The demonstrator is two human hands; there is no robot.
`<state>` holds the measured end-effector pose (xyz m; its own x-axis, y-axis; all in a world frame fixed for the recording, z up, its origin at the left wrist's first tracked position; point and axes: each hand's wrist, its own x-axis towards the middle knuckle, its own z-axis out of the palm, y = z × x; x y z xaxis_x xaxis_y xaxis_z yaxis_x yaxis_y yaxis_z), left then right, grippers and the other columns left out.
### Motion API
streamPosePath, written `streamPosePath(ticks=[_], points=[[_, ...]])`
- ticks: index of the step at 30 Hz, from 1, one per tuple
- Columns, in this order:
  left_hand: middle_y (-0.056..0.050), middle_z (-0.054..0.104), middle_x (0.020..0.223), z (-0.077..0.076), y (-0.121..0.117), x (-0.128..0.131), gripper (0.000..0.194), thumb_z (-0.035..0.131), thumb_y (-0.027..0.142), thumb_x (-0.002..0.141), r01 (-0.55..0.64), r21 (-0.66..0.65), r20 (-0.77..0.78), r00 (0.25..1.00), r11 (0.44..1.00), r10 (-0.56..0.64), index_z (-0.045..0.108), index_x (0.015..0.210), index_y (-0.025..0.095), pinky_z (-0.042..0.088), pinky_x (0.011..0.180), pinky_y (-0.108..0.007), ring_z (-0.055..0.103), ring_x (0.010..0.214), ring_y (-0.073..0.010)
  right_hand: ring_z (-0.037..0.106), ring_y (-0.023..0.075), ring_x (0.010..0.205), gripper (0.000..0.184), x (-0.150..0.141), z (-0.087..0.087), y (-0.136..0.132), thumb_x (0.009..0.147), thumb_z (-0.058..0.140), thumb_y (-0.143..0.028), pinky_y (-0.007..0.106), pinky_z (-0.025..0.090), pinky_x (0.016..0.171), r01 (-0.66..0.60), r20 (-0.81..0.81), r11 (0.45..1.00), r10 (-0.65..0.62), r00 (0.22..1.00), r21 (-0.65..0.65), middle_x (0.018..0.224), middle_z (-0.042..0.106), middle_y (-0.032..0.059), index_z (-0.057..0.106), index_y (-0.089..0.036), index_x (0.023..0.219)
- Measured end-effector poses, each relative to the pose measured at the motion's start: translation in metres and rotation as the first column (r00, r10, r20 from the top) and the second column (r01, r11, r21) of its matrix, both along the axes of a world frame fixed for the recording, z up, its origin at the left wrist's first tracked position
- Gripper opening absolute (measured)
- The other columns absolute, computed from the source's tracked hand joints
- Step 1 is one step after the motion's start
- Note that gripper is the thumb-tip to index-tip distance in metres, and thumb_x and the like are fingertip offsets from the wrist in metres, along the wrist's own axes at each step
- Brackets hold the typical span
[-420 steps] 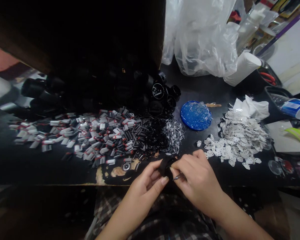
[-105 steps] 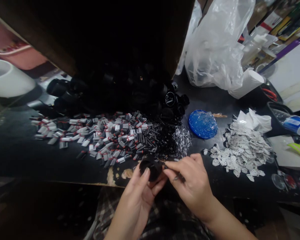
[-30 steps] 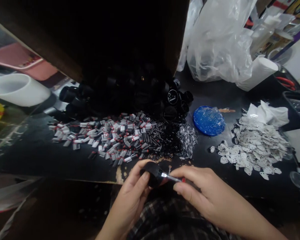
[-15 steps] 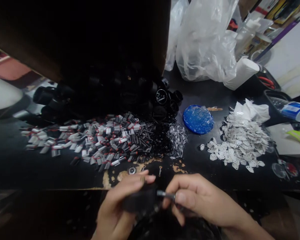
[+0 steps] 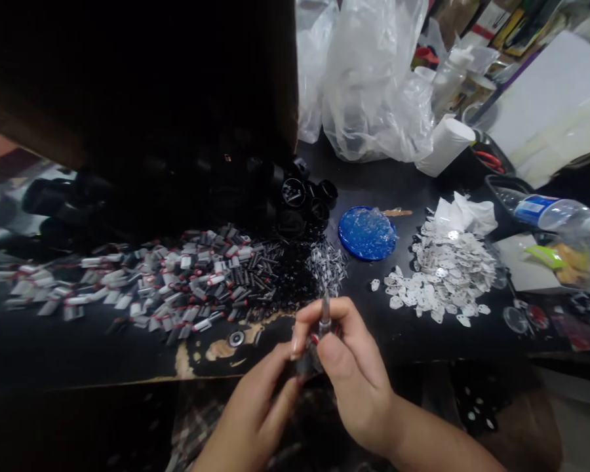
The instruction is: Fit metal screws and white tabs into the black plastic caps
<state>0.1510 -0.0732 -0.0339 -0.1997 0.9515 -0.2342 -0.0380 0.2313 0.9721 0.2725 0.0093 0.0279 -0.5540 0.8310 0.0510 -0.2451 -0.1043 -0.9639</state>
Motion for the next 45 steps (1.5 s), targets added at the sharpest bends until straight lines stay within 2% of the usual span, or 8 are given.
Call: streamPosePath(ticks=[6, 11, 19, 23, 27, 33, 39, 45], points=[[0.002, 0.071, 0.103, 0.003, 0.013, -0.004, 0.019, 0.061, 0.039, 0.086, -0.244, -0.178, 0.264, 0.922, 0.953, 0.285, 0.069, 0.102, 0.033, 0.049, 0.089, -0.027, 0.061, 0.102, -0.0199, 0.058, 0.0141, 0.084, 0.01, 0.049, -0.006, 0.041, 0.096, 0.047, -0.027, 0.031, 0.046, 0.08, 0.097, 0.341, 0.992, -0.118, 0.933, 0.077, 0.094, 0.061, -0.0013, 0.054, -0.029, 0.103], [-0.002, 0.074, 0.098, 0.01, 0.025, 0.007, 0.017, 0.067, 0.032, 0.083, -0.305, -0.3, 0.58, 0.694, 0.904, 0.427, 0.07, 0.098, 0.025, 0.057, 0.08, -0.031, 0.066, 0.09, -0.0184, 0.057, 0.0161, 0.074, 0.013, 0.054, -0.015, 0.054, 0.083, 0.054, -0.012, 0.031, 0.039, 0.069, -0.229, 0.86, 0.921, -0.174, 0.48, 0.314, 0.084, 0.065, -0.0009, 0.06, -0.022, 0.086], [-0.009, 0.075, 0.073, 0.014, 0.031, -0.002, 0.015, 0.085, 0.022, 0.058, -0.327, -0.477, 0.693, 0.431, 0.816, 0.578, 0.073, 0.065, 0.016, 0.06, 0.067, -0.031, 0.065, 0.061, -0.0157, 0.058, 0.021, 0.076, 0.006, 0.018, -0.023, 0.053, 0.085, 0.057, -0.016, 0.036, 0.028, 0.073, -0.606, 0.871, 0.628, -0.386, 0.303, 0.489, 0.08, 0.068, 0.0022, 0.061, -0.019, 0.081], [-0.007, 0.071, 0.067, 0.019, 0.029, -0.007, 0.018, 0.081, 0.02, 0.06, -0.299, -0.427, 0.746, 0.417, 0.853, 0.52, 0.076, 0.076, 0.015, 0.058, 0.064, -0.029, 0.06, 0.055, -0.0128, 0.06, 0.0226, 0.073, 0.007, 0.006, -0.019, 0.058, 0.083, 0.057, -0.014, 0.037, 0.026, 0.071, -0.659, 0.89, 0.612, -0.4, 0.219, 0.437, 0.078, 0.069, 0.0059, 0.061, -0.016, 0.077], [-0.008, 0.073, 0.073, 0.017, 0.027, -0.007, 0.015, 0.076, 0.019, 0.067, -0.311, -0.413, 0.758, 0.405, 0.856, 0.512, 0.075, 0.082, 0.016, 0.058, 0.067, -0.03, 0.063, 0.06, -0.0145, 0.059, 0.0206, 0.07, 0.005, 0.006, -0.015, 0.06, 0.08, 0.06, -0.016, 0.037, 0.028, 0.072, -0.608, 0.902, 0.667, -0.343, 0.263, 0.431, 0.074, 0.069, 0.0039, 0.061, -0.016, 0.076], [-0.009, 0.075, 0.101, 0.018, 0.034, 0.006, 0.01, 0.064, 0.026, 0.086, -0.266, -0.328, 0.749, 0.511, 0.907, 0.421, 0.07, 0.092, 0.021, 0.056, 0.084, -0.04, 0.068, 0.097, -0.0253, 0.055, 0.0126, 0.069, 0.01, 0.018, -0.01, 0.045, 0.077, 0.063, -0.012, 0.029, 0.033, 0.074, -0.288, 0.749, 0.872, -0.125, 0.65, 0.396, 0.072, 0.066, -0.0064, 0.061, -0.022, 0.076], [-0.001, 0.071, 0.101, 0.015, 0.037, 0.023, 0.017, 0.063, 0.028, 0.087, -0.359, -0.259, 0.628, 0.643, 0.897, 0.439, 0.065, 0.105, 0.027, 0.054, 0.081, -0.027, 0.065, 0.096, -0.0176, 0.053, 0.014, 0.069, 0.008, 0.022, -0.019, 0.034, 0.078, 0.06, -0.012, 0.032, 0.029, 0.074, -0.199, 0.67, 0.806, -0.295, 0.682, 0.558, 0.072, 0.064, -0.0029, 0.062, -0.02, 0.076], [0.002, 0.07, 0.1, 0.01, 0.029, 0.026, 0.019, 0.065, 0.028, 0.086, -0.397, -0.207, 0.575, 0.69, 0.894, 0.44, 0.065, 0.104, 0.03, 0.052, 0.082, -0.022, 0.064, 0.096, -0.0154, 0.055, 0.016, 0.076, 0.012, 0.024, -0.016, 0.033, 0.079, 0.059, -0.011, 0.031, 0.033, 0.076, -0.163, 0.702, 0.884, -0.223, 0.677, 0.439, 0.076, 0.066, -0.0025, 0.064, -0.022, 0.079]])
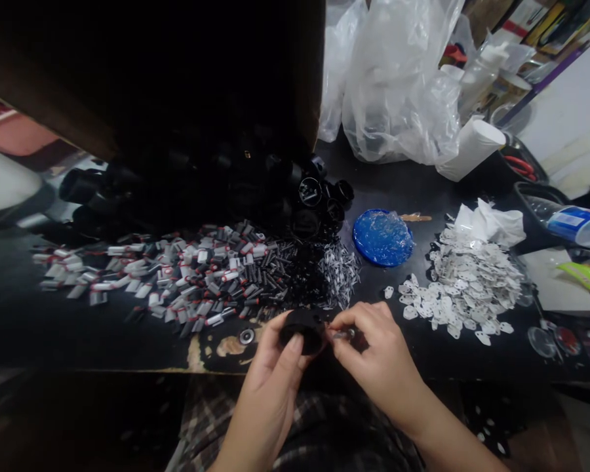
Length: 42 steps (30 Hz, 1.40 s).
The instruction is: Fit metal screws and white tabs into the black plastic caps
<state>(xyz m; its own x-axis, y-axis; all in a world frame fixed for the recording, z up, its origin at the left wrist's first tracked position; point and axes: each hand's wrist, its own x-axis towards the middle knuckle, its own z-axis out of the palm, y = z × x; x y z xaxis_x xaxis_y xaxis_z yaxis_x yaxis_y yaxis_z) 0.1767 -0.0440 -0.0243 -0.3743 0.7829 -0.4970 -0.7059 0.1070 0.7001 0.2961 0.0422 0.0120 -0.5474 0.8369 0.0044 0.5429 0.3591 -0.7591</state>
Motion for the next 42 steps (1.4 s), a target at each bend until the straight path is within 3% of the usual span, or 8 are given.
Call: streamPosePath(ticks=[5, 10, 13, 22, 29, 35, 39, 42], points=[[0.001, 0.071, 0.103, 0.001, 0.002, -0.005, 0.022, 0.07, 0.028, 0.082, 0.011, -0.01, 0.044, 0.999, 1.0, -0.01, 0.067, 0.104, 0.029, 0.052, 0.086, -0.024, 0.066, 0.097, -0.0157, 0.055, 0.0156, 0.074, 0.008, 0.001, 0.009, 0.002, 0.082, 0.06, -0.015, 0.031, 0.035, 0.075, -0.022, 0.007, 1.0, 0.022, 1.0, -0.018, 0.077, 0.065, -0.0018, 0.062, -0.022, 0.078], [-0.001, 0.071, 0.11, 0.005, 0.005, -0.005, 0.032, 0.072, 0.03, 0.079, 0.012, -0.044, 0.064, 0.998, 0.999, -0.009, 0.066, 0.111, 0.03, 0.053, 0.09, -0.028, 0.065, 0.104, -0.0198, 0.053, 0.0129, 0.069, 0.009, 0.001, 0.007, 0.0, 0.081, 0.059, -0.012, 0.031, 0.035, 0.075, -0.074, -0.088, 0.985, 0.088, 0.992, 0.154, 0.072, 0.062, -0.0029, 0.06, -0.019, 0.076], [-0.001, 0.072, 0.105, 0.007, 0.004, -0.002, 0.033, 0.075, 0.027, 0.076, 0.07, -0.028, 0.069, 0.995, 0.997, -0.068, 0.067, 0.108, 0.029, 0.055, 0.086, -0.028, 0.067, 0.1, -0.0203, 0.055, 0.0145, 0.07, 0.008, 0.001, 0.003, -0.002, 0.084, 0.058, -0.014, 0.033, 0.033, 0.075, -0.088, -0.054, 0.96, 0.106, 0.993, 0.267, 0.071, 0.063, -0.0014, 0.062, -0.019, 0.078], [-0.002, 0.074, 0.099, 0.007, 0.002, 0.001, 0.027, 0.074, 0.027, 0.078, 0.142, 0.018, 0.086, 0.986, 0.99, -0.143, 0.068, 0.105, 0.027, 0.054, 0.086, -0.03, 0.068, 0.097, -0.0199, 0.053, 0.0144, 0.066, 0.01, 0.0, -0.001, 0.001, 0.088, 0.058, -0.016, 0.034, 0.03, 0.075, -0.101, 0.002, 0.92, 0.108, 0.994, 0.378, 0.067, 0.063, -0.0012, 0.066, -0.02, 0.083], [-0.002, 0.075, 0.091, 0.0, 0.003, -0.003, 0.026, 0.076, 0.025, 0.076, 0.122, -0.001, 0.03, 0.992, 0.993, -0.122, 0.069, 0.101, 0.025, 0.055, 0.08, -0.026, 0.069, 0.089, -0.0186, 0.049, 0.0146, 0.066, 0.015, 0.002, 0.004, 0.002, 0.088, 0.054, -0.014, 0.035, 0.026, 0.076, -0.211, 0.14, 0.913, 0.172, 0.975, 0.35, 0.069, 0.063, -0.002, 0.065, -0.022, 0.083], [-0.002, 0.075, 0.094, 0.002, 0.003, -0.013, 0.02, 0.074, 0.022, 0.077, 0.304, 0.0, -0.145, 0.943, 0.953, -0.301, 0.07, 0.097, 0.024, 0.053, 0.084, -0.025, 0.069, 0.091, -0.0177, 0.048, 0.0146, 0.066, 0.015, 0.001, 0.003, 0.001, 0.089, 0.053, -0.016, 0.035, 0.026, 0.075, -0.211, 0.155, 0.922, 0.168, 0.974, 0.326, 0.067, 0.06, -0.0013, 0.064, -0.02, 0.08], [-0.002, 0.076, 0.089, -0.001, 0.002, -0.016, 0.022, 0.077, 0.026, 0.074, 0.288, -0.029, -0.084, 0.953, 0.957, -0.29, 0.07, 0.094, 0.024, 0.056, 0.08, -0.027, 0.07, 0.089, -0.0205, 0.051, 0.0149, 0.068, 0.015, 0.002, 0.006, -0.003, 0.089, 0.053, -0.016, 0.034, 0.027, 0.074, -0.187, 0.165, 0.941, 0.144, 0.976, 0.283, 0.07, 0.062, -0.0014, 0.064, -0.021, 0.079], [-0.004, 0.076, 0.097, -0.003, 0.005, -0.016, 0.028, 0.078, 0.029, 0.072, 0.251, -0.067, -0.028, 0.967, 0.966, -0.253, 0.07, 0.099, 0.023, 0.057, 0.081, -0.03, 0.07, 0.095, -0.0238, 0.056, 0.0154, 0.076, 0.018, 0.015, 0.011, 0.004, 0.092, 0.05, -0.015, 0.033, 0.03, 0.077, -0.165, 0.163, 0.957, 0.128, 0.978, 0.239, 0.081, 0.068, -0.0007, 0.066, -0.022, 0.091]])
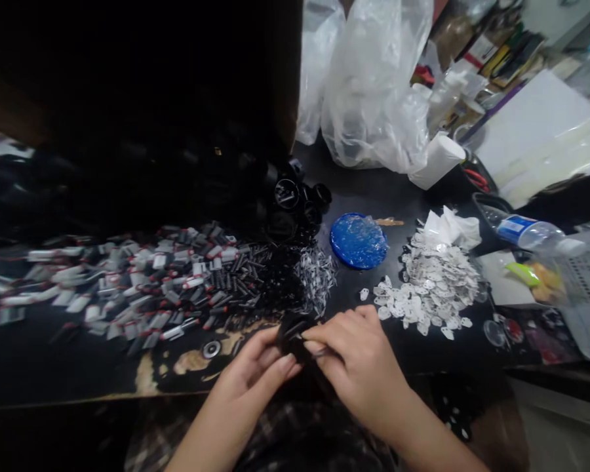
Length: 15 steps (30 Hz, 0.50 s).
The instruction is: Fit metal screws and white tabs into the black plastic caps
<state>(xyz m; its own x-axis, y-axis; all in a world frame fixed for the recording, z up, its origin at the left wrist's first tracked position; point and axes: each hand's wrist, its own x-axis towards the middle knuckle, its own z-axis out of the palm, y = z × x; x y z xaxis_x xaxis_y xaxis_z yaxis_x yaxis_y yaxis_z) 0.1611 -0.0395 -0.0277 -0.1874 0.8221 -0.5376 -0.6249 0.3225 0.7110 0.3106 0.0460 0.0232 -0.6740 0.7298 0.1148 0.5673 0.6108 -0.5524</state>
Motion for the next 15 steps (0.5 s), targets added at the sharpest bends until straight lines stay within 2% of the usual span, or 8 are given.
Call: streamPosePath(ticks=[2, 4, 7, 11, 15], points=[[-0.007, 0.075, 0.103, 0.0, 0.002, 0.001, 0.033, 0.076, 0.032, 0.075, -0.026, -0.005, 0.017, 1.0, 1.0, 0.026, 0.068, 0.106, 0.022, 0.057, 0.085, -0.032, 0.069, 0.1, -0.0257, 0.059, 0.0168, 0.083, 0.02, 0.015, 0.002, 0.012, 0.093, 0.049, -0.015, 0.034, 0.031, 0.08, 0.095, 0.063, 0.995, -0.097, 0.993, 0.035, 0.09, 0.07, 0.0012, 0.066, -0.022, 0.1], [-0.007, 0.075, 0.106, -0.001, 0.002, 0.003, 0.035, 0.074, 0.034, 0.077, -0.053, 0.001, 0.024, 0.998, 0.999, 0.052, 0.066, 0.108, 0.022, 0.056, 0.088, -0.034, 0.068, 0.102, -0.0269, 0.06, 0.0192, 0.082, 0.021, 0.029, 0.001, 0.028, 0.091, 0.05, -0.014, 0.035, 0.031, 0.08, 0.203, 0.231, 0.97, -0.229, 0.945, 0.131, 0.092, 0.068, 0.0033, 0.067, -0.021, 0.102], [-0.006, 0.075, 0.106, -0.002, 0.001, 0.005, 0.036, 0.075, 0.034, 0.075, -0.103, -0.007, 0.02, 0.995, 0.995, 0.103, 0.066, 0.108, 0.022, 0.057, 0.087, -0.035, 0.069, 0.101, -0.0272, 0.061, 0.0216, 0.079, 0.02, 0.043, -0.006, 0.05, 0.09, 0.055, -0.019, 0.037, 0.029, 0.076, 0.199, 0.442, 0.957, -0.276, 0.854, 0.213, 0.09, 0.065, 0.0048, 0.067, -0.023, 0.105], [-0.006, 0.074, 0.109, -0.003, 0.0, 0.007, 0.041, 0.074, 0.035, 0.077, -0.128, -0.053, 0.069, 0.989, 0.99, 0.131, 0.063, 0.114, 0.023, 0.056, 0.09, -0.037, 0.069, 0.101, -0.0274, 0.062, 0.0234, 0.082, 0.012, 0.042, -0.013, 0.056, 0.089, 0.059, -0.019, 0.038, 0.03, 0.078, 0.19, 0.452, 0.96, -0.265, 0.852, 0.205, 0.09, 0.066, 0.0055, 0.065, -0.018, 0.099], [-0.008, 0.072, 0.115, 0.004, 0.002, 0.011, 0.034, 0.067, 0.034, 0.084, -0.158, -0.016, 0.148, 0.976, 0.987, 0.159, 0.063, 0.115, 0.023, 0.051, 0.097, -0.039, 0.065, 0.109, -0.0283, 0.06, 0.0202, 0.081, 0.006, 0.027, -0.013, 0.04, 0.086, 0.063, -0.019, 0.035, 0.034, 0.08, 0.179, 0.374, 0.975, -0.217, 0.902, 0.135, 0.086, 0.069, 0.0014, 0.062, -0.019, 0.093]])
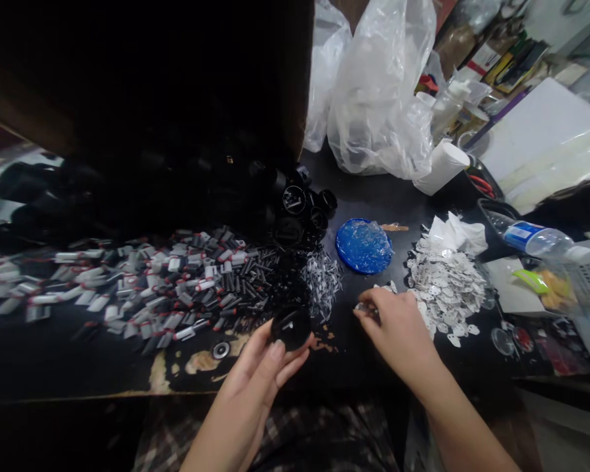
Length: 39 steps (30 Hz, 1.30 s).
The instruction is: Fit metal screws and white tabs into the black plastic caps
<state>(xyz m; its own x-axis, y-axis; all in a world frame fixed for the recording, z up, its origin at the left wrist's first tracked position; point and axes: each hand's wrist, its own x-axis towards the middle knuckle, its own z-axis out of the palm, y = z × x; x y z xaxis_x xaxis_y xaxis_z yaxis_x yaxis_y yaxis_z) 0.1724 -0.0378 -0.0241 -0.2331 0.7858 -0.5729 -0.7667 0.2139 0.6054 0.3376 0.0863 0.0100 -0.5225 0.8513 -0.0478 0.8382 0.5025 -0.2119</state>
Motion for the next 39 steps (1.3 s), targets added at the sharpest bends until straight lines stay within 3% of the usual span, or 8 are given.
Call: streamPosePath(ticks=[5, 10, 15, 18, 21, 26, 34, 39], points=[[-0.01, 0.072, 0.118, 0.008, 0.004, 0.006, 0.028, 0.064, 0.033, 0.087, -0.073, -0.009, 0.187, 0.98, 0.997, 0.073, 0.063, 0.112, 0.022, 0.053, 0.093, -0.04, 0.066, 0.108, -0.0281, 0.057, 0.0176, 0.078, 0.009, -0.032, 0.001, -0.03, 0.083, 0.067, -0.018, 0.03, 0.039, 0.076, -0.086, -0.381, 0.98, 0.01, 0.924, -0.182, 0.08, 0.067, -0.0012, 0.064, -0.021, 0.091], [-0.011, 0.074, 0.11, 0.009, 0.003, 0.0, 0.016, 0.066, 0.025, 0.086, -0.139, -0.028, 0.249, 0.958, 0.99, 0.142, 0.065, 0.1, 0.02, 0.057, 0.088, -0.037, 0.068, 0.104, -0.0254, 0.057, 0.0173, 0.082, 0.01, -0.043, 0.002, -0.041, 0.08, 0.07, -0.018, 0.029, 0.041, 0.075, -0.129, -0.486, 0.928, -0.062, 0.872, -0.35, 0.085, 0.068, -0.0016, 0.063, -0.022, 0.086], [-0.014, 0.075, 0.107, 0.012, 0.002, -0.01, 0.014, 0.064, 0.025, 0.087, -0.106, -0.034, 0.303, 0.947, 0.994, 0.112, 0.068, 0.096, 0.016, 0.056, 0.089, -0.039, 0.068, 0.104, -0.0268, 0.062, 0.0141, 0.082, 0.009, -0.034, 0.0, -0.038, 0.088, 0.063, -0.018, 0.031, 0.037, 0.078, -0.335, -0.609, 0.927, 0.168, 0.775, -0.17, 0.09, 0.07, 0.0002, 0.065, -0.021, 0.096], [-0.011, 0.077, 0.099, 0.012, 0.003, -0.011, 0.008, 0.065, 0.021, 0.086, -0.076, -0.045, 0.314, 0.945, 0.996, 0.087, 0.068, 0.093, 0.018, 0.056, 0.088, -0.037, 0.071, 0.096, -0.0232, 0.062, 0.0141, 0.081, 0.009, -0.033, -0.001, -0.037, 0.089, 0.061, -0.013, 0.033, 0.035, 0.077, -0.378, -0.602, 0.926, 0.292, 0.743, -0.018, 0.087, 0.069, 0.0015, 0.065, -0.018, 0.095], [-0.005, 0.077, 0.093, 0.01, 0.003, -0.009, 0.014, 0.069, 0.023, 0.083, -0.07, -0.032, 0.203, 0.976, 0.997, 0.075, 0.068, 0.097, 0.021, 0.057, 0.084, -0.031, 0.073, 0.088, -0.0191, 0.062, 0.0136, 0.079, 0.012, -0.035, -0.001, -0.039, 0.086, 0.061, -0.007, 0.033, 0.034, 0.075, -0.395, -0.574, 0.916, 0.356, 0.737, 0.061, 0.085, 0.069, 0.0009, 0.064, -0.018, 0.091], [0.0, 0.075, 0.095, 0.002, 0.0, -0.004, 0.036, 0.075, 0.03, 0.077, -0.04, -0.033, 0.049, 0.998, 0.999, 0.042, 0.063, 0.111, 0.026, 0.055, 0.085, -0.027, 0.07, 0.093, -0.0178, 0.06, 0.013, 0.074, 0.015, -0.039, -0.001, -0.04, 0.085, 0.061, -0.005, 0.033, 0.033, 0.073, -0.362, -0.57, 0.924, 0.366, 0.736, 0.125, 0.083, 0.068, 0.0008, 0.064, -0.018, 0.092], [0.006, 0.072, 0.096, -0.009, -0.006, -0.003, 0.027, 0.069, 0.03, 0.084, 0.052, 0.106, -0.048, 0.998, 0.993, -0.047, 0.065, 0.109, 0.036, 0.051, 0.087, -0.02, 0.066, 0.094, -0.0103, 0.058, 0.0127, 0.07, 0.011, -0.04, 0.0, -0.04, 0.087, 0.061, -0.009, 0.033, 0.033, 0.072, -0.341, -0.553, 0.934, 0.341, 0.76, 0.109, 0.078, 0.067, 0.0006, 0.066, -0.018, 0.091], [0.007, 0.07, 0.094, -0.013, -0.01, -0.003, 0.027, 0.067, 0.03, 0.085, 0.084, 0.111, -0.082, 0.994, 0.99, -0.075, 0.065, 0.11, 0.038, 0.049, 0.089, -0.021, 0.064, 0.095, -0.0103, 0.057, 0.0127, 0.069, 0.009, -0.038, 0.0, -0.041, 0.088, 0.061, -0.013, 0.033, 0.033, 0.071, -0.317, -0.553, 0.944, 0.316, 0.771, 0.097, 0.077, 0.067, 0.0006, 0.067, -0.019, 0.091]])
